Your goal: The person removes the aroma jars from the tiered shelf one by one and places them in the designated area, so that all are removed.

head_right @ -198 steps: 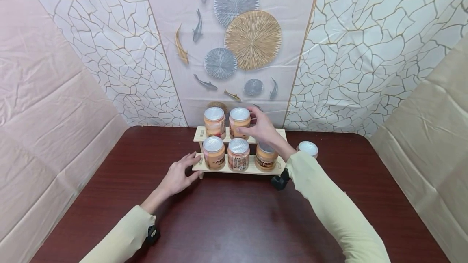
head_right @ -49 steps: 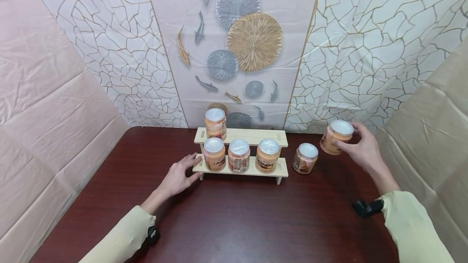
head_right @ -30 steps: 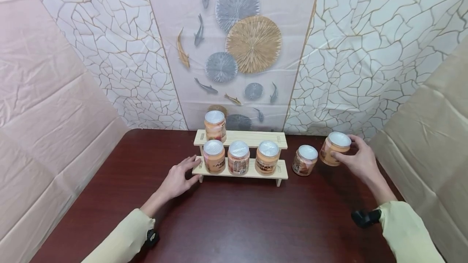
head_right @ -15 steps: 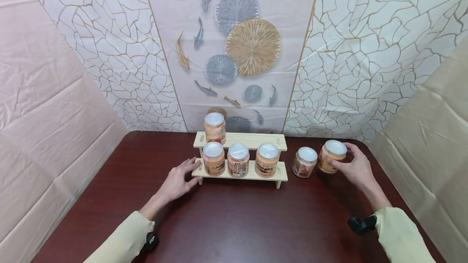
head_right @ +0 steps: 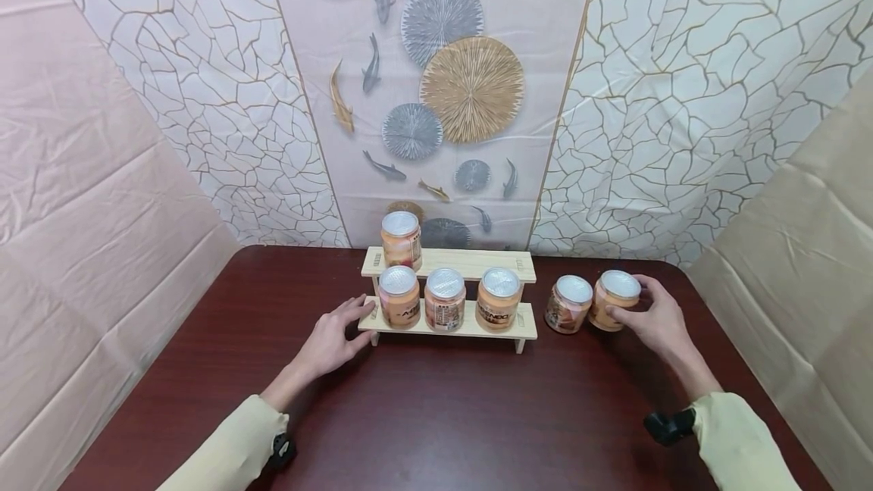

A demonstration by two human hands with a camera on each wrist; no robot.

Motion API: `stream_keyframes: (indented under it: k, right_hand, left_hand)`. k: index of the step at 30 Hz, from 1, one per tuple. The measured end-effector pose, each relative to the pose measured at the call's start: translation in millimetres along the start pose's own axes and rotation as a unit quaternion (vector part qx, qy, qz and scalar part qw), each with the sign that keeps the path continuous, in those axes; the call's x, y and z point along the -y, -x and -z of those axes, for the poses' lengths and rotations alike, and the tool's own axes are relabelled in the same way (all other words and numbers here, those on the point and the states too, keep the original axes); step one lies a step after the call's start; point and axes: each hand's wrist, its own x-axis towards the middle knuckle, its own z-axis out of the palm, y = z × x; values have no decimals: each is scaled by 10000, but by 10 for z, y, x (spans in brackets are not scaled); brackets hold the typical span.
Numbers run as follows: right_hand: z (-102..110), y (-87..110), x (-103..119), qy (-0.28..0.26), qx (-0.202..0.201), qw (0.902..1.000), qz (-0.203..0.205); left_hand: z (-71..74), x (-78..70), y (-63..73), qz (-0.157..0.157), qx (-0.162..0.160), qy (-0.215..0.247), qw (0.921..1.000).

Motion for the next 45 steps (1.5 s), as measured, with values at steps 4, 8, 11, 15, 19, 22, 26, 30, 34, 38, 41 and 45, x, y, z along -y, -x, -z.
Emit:
stream_keyframes:
  k: [4, 8, 11, 15, 19, 22, 26, 30, 34, 38, 41, 45]
  right_hand:
    - [-22, 4, -8, -46, -21, 10000, 18]
    - [-46, 10, -29, -58, -50, 10000, 32]
    - [-61, 13, -41, -83, -26, 10000, 1]
    - [-82, 22, -49, -146, -1, 9999, -18]
    - [-106, 30, -62, -191, 29, 9998, -22]
    - [-117, 32, -70, -218, 63, 9997, -33]
    - [-128, 34, -86, -218, 76, 9997, -23]
    - [-144, 39, -113, -259, 87, 9996, -1]
    - [-160, 43, -137, -341, 116, 9994, -6]
    - [-162, 34, -148, -354, 123, 9993, -19]
    - [-161, 26, -150, -379, 140, 9992, -20]
    - [-163, 25, -155, -416, 178, 9990, -36]
  left_hand:
    - [3, 2, -5, -13, -7, 19, 10000]
    - [10, -4, -3, 8, 23, 33, 10000]
    - [5, -2, 3, 24, 31, 17, 10000]
    - [3, -2, 8, 14, 29, 15, 10000]
    - [8, -4, 12, 7, 30, 28, 10000]
    - [12, -6, 15, 17, 30, 25, 10000]
    - [16, -14, 16, 15, 24, 35, 10000]
    - [13, -19, 16, 6, 32, 64, 10000]
    - [8, -19, 15, 0, 50, 65, 10000]
    - [18, -23, 9, 18, 76, 63, 9999]
    - [22, -17, 2, 19, 70, 36, 10000]
    - [20, -7, -2, 24, 57, 4, 10000]
